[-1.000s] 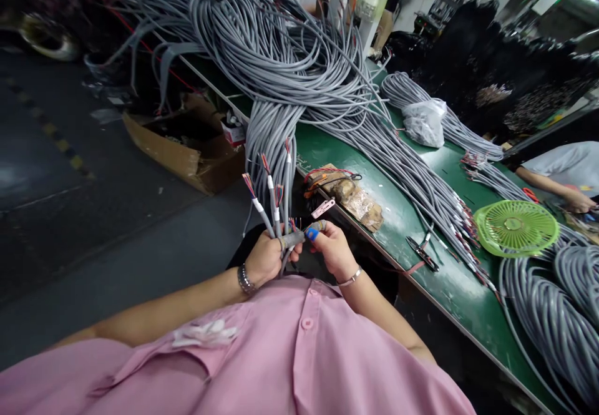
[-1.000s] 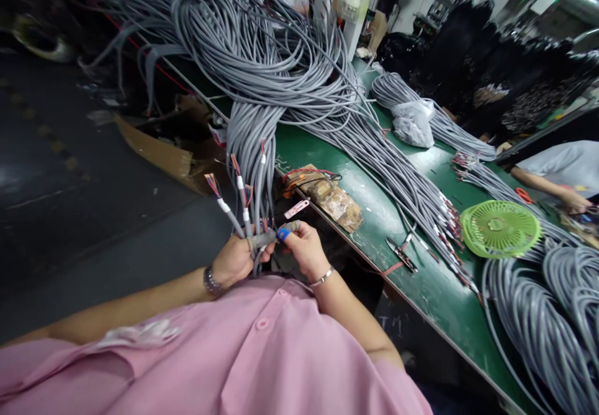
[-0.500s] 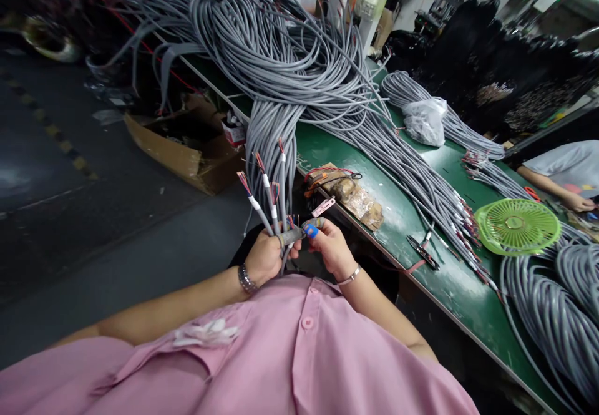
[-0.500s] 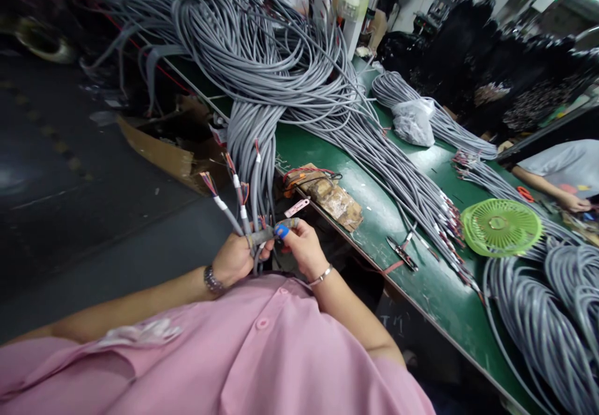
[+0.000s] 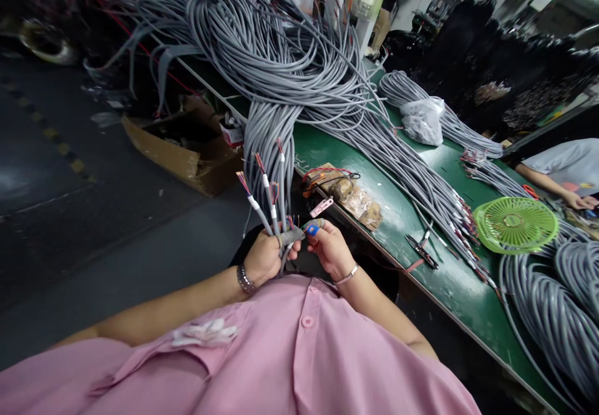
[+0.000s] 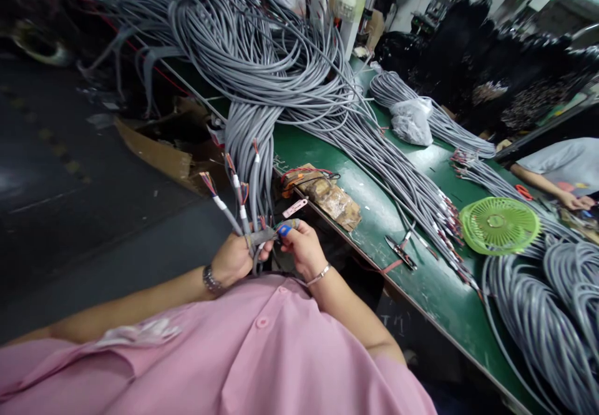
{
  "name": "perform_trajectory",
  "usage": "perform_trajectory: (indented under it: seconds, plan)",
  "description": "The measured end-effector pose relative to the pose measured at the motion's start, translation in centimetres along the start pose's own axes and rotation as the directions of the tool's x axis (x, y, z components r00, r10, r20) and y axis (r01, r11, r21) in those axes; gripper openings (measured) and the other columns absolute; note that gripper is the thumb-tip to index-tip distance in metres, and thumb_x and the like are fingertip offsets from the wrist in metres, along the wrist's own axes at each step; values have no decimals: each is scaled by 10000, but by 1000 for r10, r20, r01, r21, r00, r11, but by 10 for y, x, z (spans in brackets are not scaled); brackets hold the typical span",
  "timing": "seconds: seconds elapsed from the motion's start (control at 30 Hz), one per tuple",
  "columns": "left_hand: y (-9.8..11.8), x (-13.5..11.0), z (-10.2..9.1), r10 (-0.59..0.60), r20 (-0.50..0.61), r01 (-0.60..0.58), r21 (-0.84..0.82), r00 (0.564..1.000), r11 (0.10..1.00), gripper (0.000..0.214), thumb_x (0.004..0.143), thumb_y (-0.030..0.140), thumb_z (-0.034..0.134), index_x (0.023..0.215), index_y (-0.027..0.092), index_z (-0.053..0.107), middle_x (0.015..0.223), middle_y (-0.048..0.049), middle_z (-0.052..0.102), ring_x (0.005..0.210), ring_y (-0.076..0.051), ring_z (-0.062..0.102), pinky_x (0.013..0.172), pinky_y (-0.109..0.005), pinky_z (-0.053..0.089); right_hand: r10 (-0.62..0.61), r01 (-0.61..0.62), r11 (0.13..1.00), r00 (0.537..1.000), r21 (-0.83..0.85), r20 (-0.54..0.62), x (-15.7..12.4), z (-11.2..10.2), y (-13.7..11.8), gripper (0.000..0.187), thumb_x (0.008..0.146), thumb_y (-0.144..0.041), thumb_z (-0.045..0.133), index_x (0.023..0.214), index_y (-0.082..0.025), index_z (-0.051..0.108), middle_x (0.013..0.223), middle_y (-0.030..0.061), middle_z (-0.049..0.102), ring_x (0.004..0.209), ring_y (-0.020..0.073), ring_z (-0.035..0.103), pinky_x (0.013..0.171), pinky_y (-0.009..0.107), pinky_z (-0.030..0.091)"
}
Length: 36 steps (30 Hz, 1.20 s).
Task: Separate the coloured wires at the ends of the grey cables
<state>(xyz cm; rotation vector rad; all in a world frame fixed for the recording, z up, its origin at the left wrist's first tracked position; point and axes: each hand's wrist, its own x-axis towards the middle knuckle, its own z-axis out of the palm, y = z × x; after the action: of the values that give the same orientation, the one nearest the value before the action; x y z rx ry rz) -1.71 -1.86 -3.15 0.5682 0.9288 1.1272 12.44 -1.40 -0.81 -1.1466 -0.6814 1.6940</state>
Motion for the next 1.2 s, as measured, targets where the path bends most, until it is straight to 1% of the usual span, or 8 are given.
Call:
perform_trajectory:
  seconds: [0.07,0.23,0.43,0.57,0.73,0.87,1.07,1.2]
  plan:
    - [0,1,0,-1,7,1,6,1000,1000,221,659,288,757,757,132,634,529,-17,618,418,-110,536,373,-194,369,15,-15,999,1000,31,9,1,1,0,225,654,-292,767,718,-172,589,528,-67,470,484,65,406,491,197,373]
    - [5,0,2,-12,-59,11,-32,998,999,219,640,269,766,752,135,635,524,-4,610,418,-100,520,387,-195,389,-5,5,999,1000,49,-6,0,1,2,207,666,-292,753,705,-175,586,520,-68,457,483,66,390,484,197,359]
    - [1,0,0,-27,12,27,10,1000,1000,201,655,284,746,723,131,634,510,-8,599,389,-93,494,366,-193,343,29,-28,996,1000,84,-12,0,2,-1,246,624,-290,785,710,-188,579,529,-71,454,492,71,376,486,200,361]
    - [-1,1,-1,-24,11,24,2,1000,1000,218,662,293,753,753,135,633,509,-2,602,382,-90,492,364,-192,346,28,-28,989,1000,142,1,0,2,-4,290,618,-309,807,744,-188,576,578,-61,491,496,66,379,479,197,360]
    - [8,-2,4,-35,-60,31,-55,998,998,287,613,284,792,789,146,613,519,13,607,404,-93,505,357,-184,355,46,-40,981,999,190,-28,2,-7,-4,314,718,-459,728,797,-187,591,664,-31,537,504,72,397,481,212,395]
    - [15,-6,8,-54,-74,50,-57,996,997,303,582,286,792,777,139,614,515,13,601,397,-91,498,348,-183,344,50,-44,985,998,167,-30,7,-15,-5,436,771,-602,635,842,-172,624,691,-6,559,512,78,417,478,213,402]
    - [26,-3,16,-103,-2,103,-57,995,993,245,602,271,760,752,141,617,500,9,584,373,-84,469,342,-187,327,4,-5,998,1000,65,10,23,-21,-20,526,758,-692,591,893,-184,630,769,11,602,547,82,466,490,204,441]
    - [33,5,20,-140,75,145,-77,987,986,211,591,242,751,714,141,612,478,7,560,370,-75,442,336,-177,293,-81,81,997,997,14,1,32,-18,-25,539,722,-696,627,854,-174,629,753,2,591,550,69,465,488,184,441]
